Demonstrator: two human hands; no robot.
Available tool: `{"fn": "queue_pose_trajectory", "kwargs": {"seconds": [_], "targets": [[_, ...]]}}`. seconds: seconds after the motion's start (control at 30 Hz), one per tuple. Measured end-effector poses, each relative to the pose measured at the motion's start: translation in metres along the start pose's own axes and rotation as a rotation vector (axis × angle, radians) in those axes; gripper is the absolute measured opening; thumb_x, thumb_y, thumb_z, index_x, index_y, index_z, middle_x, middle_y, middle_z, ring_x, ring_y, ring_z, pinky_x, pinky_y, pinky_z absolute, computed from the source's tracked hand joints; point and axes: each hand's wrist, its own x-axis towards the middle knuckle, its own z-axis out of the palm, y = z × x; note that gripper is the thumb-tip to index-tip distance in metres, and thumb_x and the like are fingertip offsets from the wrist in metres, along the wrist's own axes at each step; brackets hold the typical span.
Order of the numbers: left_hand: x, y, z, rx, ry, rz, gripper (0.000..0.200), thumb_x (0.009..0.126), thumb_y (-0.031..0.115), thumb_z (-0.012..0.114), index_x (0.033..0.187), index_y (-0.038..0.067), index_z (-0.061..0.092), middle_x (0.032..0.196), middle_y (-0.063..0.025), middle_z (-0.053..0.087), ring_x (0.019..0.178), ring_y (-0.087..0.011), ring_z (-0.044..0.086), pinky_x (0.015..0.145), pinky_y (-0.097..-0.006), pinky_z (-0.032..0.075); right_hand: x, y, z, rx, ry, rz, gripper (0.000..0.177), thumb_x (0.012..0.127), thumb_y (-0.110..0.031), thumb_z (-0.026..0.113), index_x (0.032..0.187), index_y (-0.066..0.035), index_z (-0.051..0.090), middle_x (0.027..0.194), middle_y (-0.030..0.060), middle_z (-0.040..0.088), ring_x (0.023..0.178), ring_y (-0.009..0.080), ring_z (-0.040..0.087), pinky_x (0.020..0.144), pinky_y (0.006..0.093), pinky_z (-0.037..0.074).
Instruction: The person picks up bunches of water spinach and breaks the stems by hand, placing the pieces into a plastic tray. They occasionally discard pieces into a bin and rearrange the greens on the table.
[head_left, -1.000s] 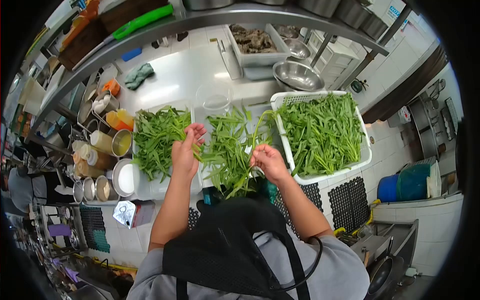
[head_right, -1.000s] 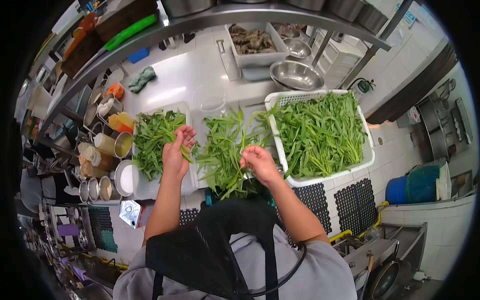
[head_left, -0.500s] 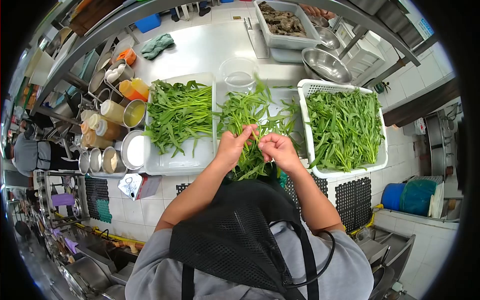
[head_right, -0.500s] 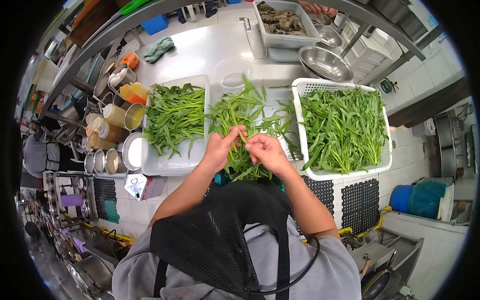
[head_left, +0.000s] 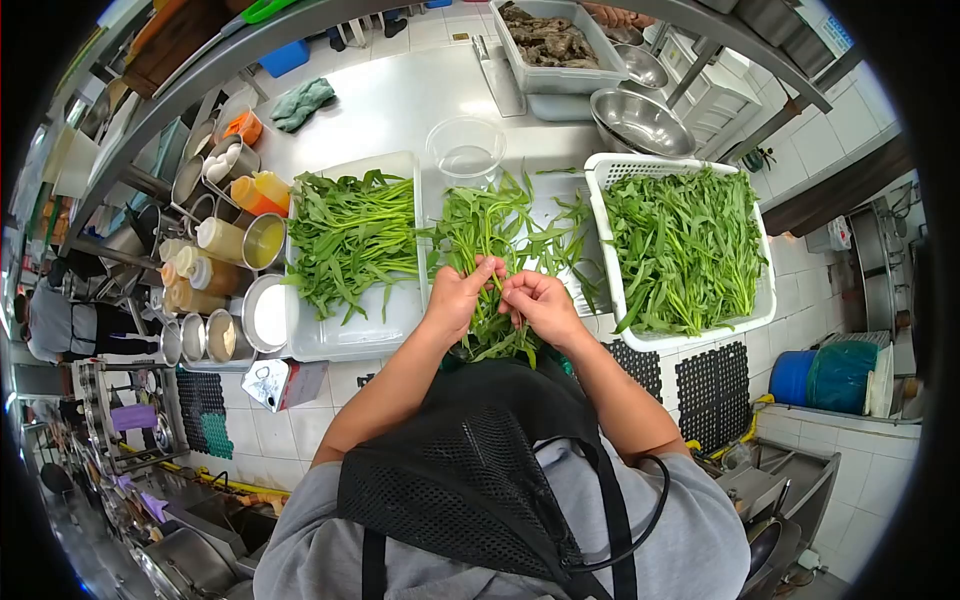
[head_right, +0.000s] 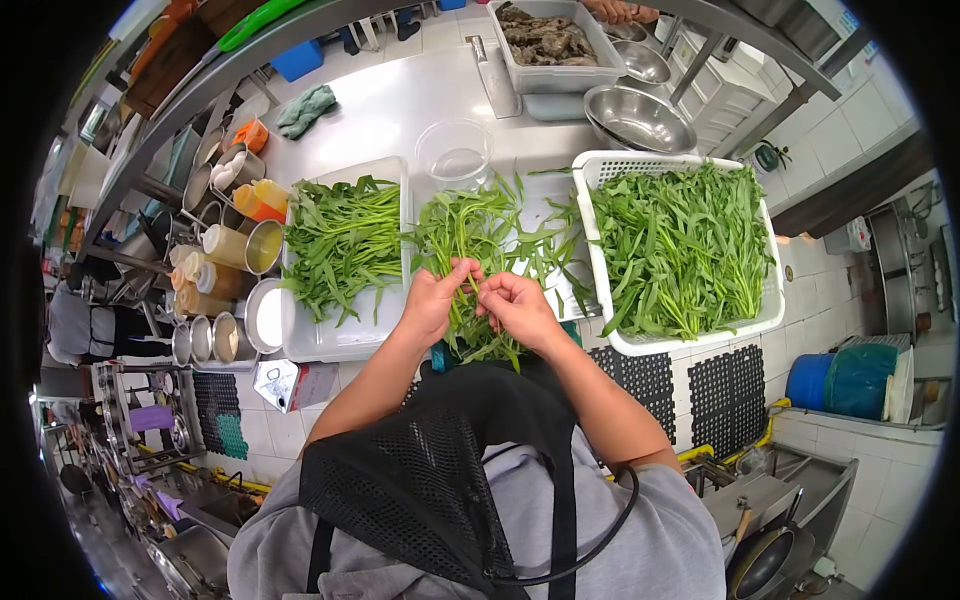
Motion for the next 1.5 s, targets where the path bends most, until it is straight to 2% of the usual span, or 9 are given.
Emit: {"fn": "queue_pose_trajectory", "kwargs": {"seconds": [0.57, 0.83, 0.97, 1.03, 1.07, 1.17, 1.3, 1.37, 1.5], "targets": [[-0.033, -0.011, -0.011, 0.122, 0.117, -0.001, 0.017, 0.090, 0.015, 0.063, 0.094, -0.001, 0.064, 0.088, -0.0065, 0.065, 0.076, -0.0124, 0.055, 0.069, -0.0264, 0.044, -0.013, 0.014, 0.016, -0.134, 0.016, 0.004, 0.013, 0.086, -0.010, 0.058, 0.087, 0.001, 0.065, 0.072, 0.0036, 0.065, 0.061, 0.0057, 0.055, 0.056, 0.0214, 0.045], [-0.056, -0.014, -0.002, 0.182, 0.055, 0.137, 0.017, 0.097, 0.015, 0.052, 0.098, 0.000, 0.060, 0.085, -0.0059, 0.063, 0.079, -0.0139, 0.055, 0.076, -0.0285, 0.043, -0.020, 0.038, 0.006, 0.461, 0.167, 0.248, 0.010, 0.085, -0.010, 0.055, 0.079, -0.003, 0.059, 0.068, 0.0040, 0.059, 0.055, 0.0099, 0.053, 0.051, 0.0252, 0.045], [-0.053, -0.005, -0.010, 0.142, 0.058, 0.081, 0.016, 0.097, 0.014, 0.051, 0.105, 0.002, 0.057, 0.083, -0.0054, 0.062, 0.078, -0.0122, 0.055, 0.076, -0.0279, 0.043, -0.036, 0.051, -0.013, 0.106, 0.039, 0.223, 0.013, 0.084, -0.013, 0.059, 0.082, 0.000, 0.061, 0.070, 0.0052, 0.061, 0.057, 0.0106, 0.056, 0.054, 0.0265, 0.048], [-0.049, -0.002, -0.012, 0.050, 0.069, 0.033, 0.017, 0.096, 0.013, 0.051, 0.109, 0.002, 0.053, 0.078, -0.0058, 0.060, 0.076, -0.0140, 0.055, 0.072, -0.0284, 0.044, -0.042, 0.064, -0.015, -0.347, -0.055, 0.064, 0.014, 0.082, -0.013, 0.062, 0.083, 0.002, 0.064, 0.073, 0.0102, 0.065, 0.061, 0.0166, 0.060, 0.060, 0.0287, 0.050], [-0.047, -0.001, -0.015, -0.058, 0.071, -0.019, 0.016, 0.096, 0.013, 0.051, 0.108, 0.003, 0.053, 0.076, -0.0058, 0.059, 0.074, -0.0152, 0.056, 0.070, -0.0289, 0.044, -0.049, 0.053, -0.018, -0.650, -0.104, 0.043, 0.018, 0.080, -0.017, 0.064, 0.085, 0.000, 0.067, 0.077, 0.0154, 0.067, 0.068, 0.0270, 0.065, 0.067, 0.0345, 0.051], [-0.045, -0.001, -0.023, -0.216, 0.038, -0.085, 0.013, 0.095, 0.012, 0.052, 0.105, 0.004, 0.052, 0.069, -0.0054, 0.054, 0.066, -0.0170, 0.054, 0.064, -0.0295, 0.044, -0.054, 0.040, -0.021, -1.073, -0.274, -0.036, 0.022, 0.080, -0.024, 0.065, 0.086, -0.003, 0.069, 0.079, 0.0179, 0.066, 0.073, 0.0349, 0.064, 0.071, 0.0405, 0.050], [-0.048, 0.003, -0.024, -0.301, -0.016, -0.119, 0.003, 0.093, 0.009, 0.052, 0.095, 0.006, 0.051, 0.057, -0.0041, 0.046, 0.053, -0.0184, 0.049, 0.056, -0.0300, 0.040, -0.033, 0.013, -0.019, -0.786, 0.102, 0.103, 0.027, 0.082, -0.029, 0.065, 0.083, -0.003, 0.066, 0.076, 0.0172, 0.065, 0.072, 0.0358, 0.063, 0.067, 0.0436, 0.049], [-0.050, 0.000, -0.023, -0.291, 0.020, -0.137, 0.003, 0.092, 0.008, 0.052, 0.090, 0.007, 0.051, 0.054, -0.0037, 0.043, 0.051, -0.0184, 0.047, 0.054, -0.0302, 0.039, -0.016, 0.017, -0.021, -0.960, 0.275, -0.001, 0.025, 0.082, -0.028, 0.065, 0.081, -0.003, 0.063, 0.074, 0.0163, 0.064, 0.071, 0.0361, 0.062, 0.065, 0.0442, 0.049], [-0.051, -0.005, -0.028, -0.397, -0.025, -0.105, 0.022, 0.097, 0.020, 0.050, 0.078, 0.009, 0.048, 0.054, -0.0045, 0.043, 0.055, -0.0194, 0.049, 0.057, -0.0317, 0.040, 0.001, 0.034, -0.026, -1.077, 0.245, -0.031, 0.024, 0.082, -0.026, 0.065, 0.078, -0.003, 0.061, 0.074, 0.0180, 0.063, 0.072, 0.0375, 0.061, 0.066, 0.0455, 0.048]]}}
